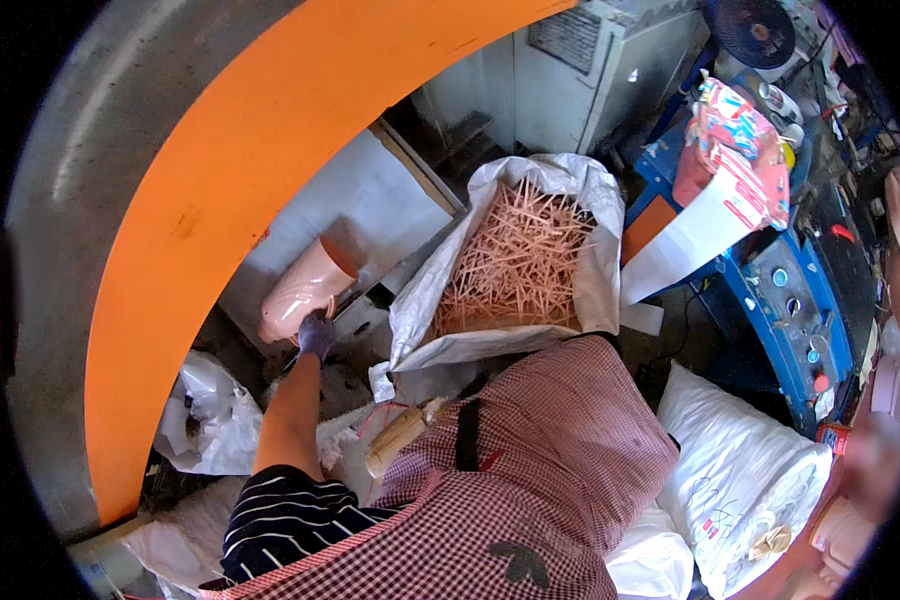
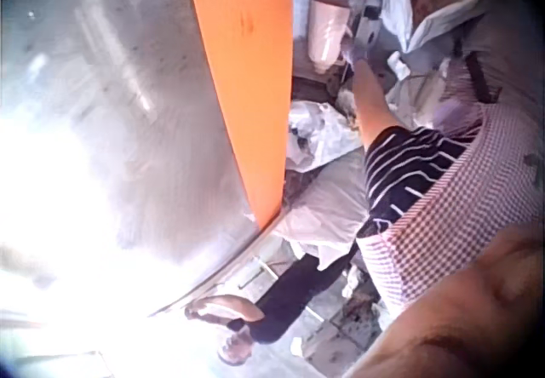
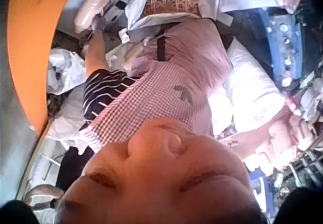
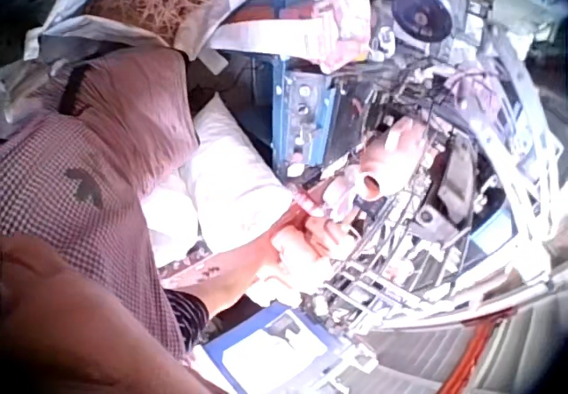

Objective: The person assembles pink plastic pitchers by inserting handles, applying labels, and inserting straws. They retrieve parts from nearby bags and place finished units on a table.

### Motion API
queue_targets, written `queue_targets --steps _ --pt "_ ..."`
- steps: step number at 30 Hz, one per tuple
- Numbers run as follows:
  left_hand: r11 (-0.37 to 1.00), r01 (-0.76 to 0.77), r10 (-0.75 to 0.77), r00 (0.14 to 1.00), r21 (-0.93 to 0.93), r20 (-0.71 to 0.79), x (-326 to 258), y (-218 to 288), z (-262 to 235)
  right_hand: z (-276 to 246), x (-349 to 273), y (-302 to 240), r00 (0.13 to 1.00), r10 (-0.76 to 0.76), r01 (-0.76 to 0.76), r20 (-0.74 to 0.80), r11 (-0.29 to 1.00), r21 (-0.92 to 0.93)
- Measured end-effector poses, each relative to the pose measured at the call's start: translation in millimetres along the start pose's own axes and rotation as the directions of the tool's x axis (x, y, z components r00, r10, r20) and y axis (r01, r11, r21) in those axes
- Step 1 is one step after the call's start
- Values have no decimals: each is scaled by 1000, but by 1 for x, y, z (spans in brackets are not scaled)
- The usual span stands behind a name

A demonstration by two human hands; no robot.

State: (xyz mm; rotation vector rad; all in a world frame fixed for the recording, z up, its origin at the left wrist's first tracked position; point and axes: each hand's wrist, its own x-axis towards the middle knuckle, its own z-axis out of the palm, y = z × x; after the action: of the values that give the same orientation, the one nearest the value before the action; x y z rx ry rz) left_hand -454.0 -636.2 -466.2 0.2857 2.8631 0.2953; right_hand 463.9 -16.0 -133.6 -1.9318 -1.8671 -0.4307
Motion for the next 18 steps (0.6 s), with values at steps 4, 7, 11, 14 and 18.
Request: queue_targets --steps 4,7,11,14,18 --pt "962 146 -184 971 230 151 62 -43 6 -15 -49 7 993 90 -89 74 996 -14" --pt "912 214 -244 969 350 46 96 -39 -24 -48 -117 37 969 224 -220 103 974 -49" --pt "765 168 -146 985 622 -87 108 -51 -83 -77 -154 56 952 278 -272 132 960 -60" --pt "838 214 -172 977 501 -129 95 -106 -82 -82 -126 41 968 210 -204 135 977 -55" --pt "959 147 -80 961 241 -266 113 -71 -122 -35 -133 -43 994 26 -35 102 996 88"
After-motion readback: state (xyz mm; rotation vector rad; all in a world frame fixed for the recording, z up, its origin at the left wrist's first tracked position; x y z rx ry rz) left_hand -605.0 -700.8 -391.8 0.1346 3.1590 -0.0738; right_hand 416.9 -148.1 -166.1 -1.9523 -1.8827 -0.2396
